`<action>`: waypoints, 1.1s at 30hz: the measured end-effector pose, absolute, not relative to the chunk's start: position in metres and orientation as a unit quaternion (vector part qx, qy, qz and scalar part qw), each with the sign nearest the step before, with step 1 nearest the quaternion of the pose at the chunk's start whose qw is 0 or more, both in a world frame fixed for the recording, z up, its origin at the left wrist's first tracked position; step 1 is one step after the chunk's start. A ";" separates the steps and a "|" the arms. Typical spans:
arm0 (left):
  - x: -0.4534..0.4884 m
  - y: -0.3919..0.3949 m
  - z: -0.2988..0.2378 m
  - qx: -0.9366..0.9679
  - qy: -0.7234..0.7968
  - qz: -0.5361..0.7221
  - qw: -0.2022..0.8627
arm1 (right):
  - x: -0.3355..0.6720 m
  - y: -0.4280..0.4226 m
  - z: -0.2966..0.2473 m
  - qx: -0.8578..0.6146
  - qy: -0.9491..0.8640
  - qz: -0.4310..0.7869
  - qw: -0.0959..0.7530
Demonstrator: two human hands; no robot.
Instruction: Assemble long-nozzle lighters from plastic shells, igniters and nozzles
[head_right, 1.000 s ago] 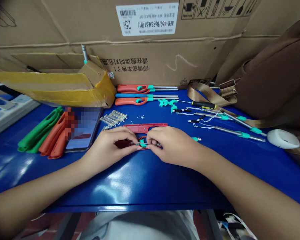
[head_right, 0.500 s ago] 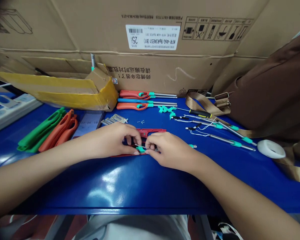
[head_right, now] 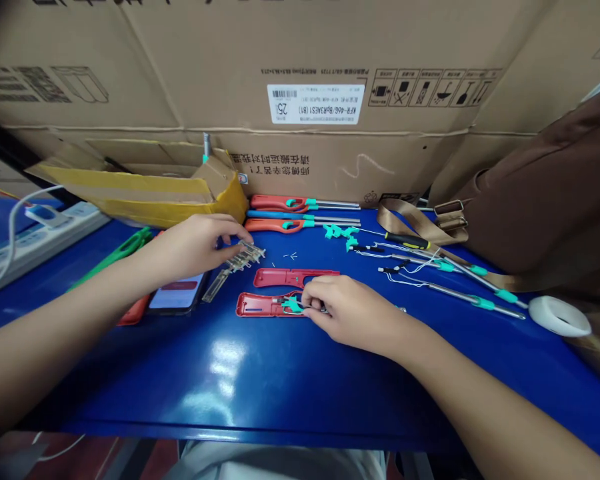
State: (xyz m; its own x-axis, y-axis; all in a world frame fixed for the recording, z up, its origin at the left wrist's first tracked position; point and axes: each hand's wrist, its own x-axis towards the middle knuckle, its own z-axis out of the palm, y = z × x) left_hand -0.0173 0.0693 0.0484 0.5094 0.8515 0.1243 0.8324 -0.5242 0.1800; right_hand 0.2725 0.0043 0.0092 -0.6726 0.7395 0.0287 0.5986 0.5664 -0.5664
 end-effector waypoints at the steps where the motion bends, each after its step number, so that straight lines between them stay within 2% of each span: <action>1: -0.019 0.073 0.048 0.866 0.490 0.091 0.050 | 0.272 0.004 0.009 -0.383 -0.875 0.266 0.132; 24: -0.004 0.116 0.042 0.853 0.508 -0.065 0.099 | 0.273 0.005 0.012 -0.393 -0.873 0.261 0.123; 29: -0.001 0.123 0.044 0.869 0.484 -0.054 0.089 | 0.274 0.003 0.011 -0.391 -0.875 0.259 0.117; 33: 0.000 0.112 0.056 0.879 0.470 0.013 0.076 | 0.273 0.003 0.012 -0.386 -0.879 0.257 0.115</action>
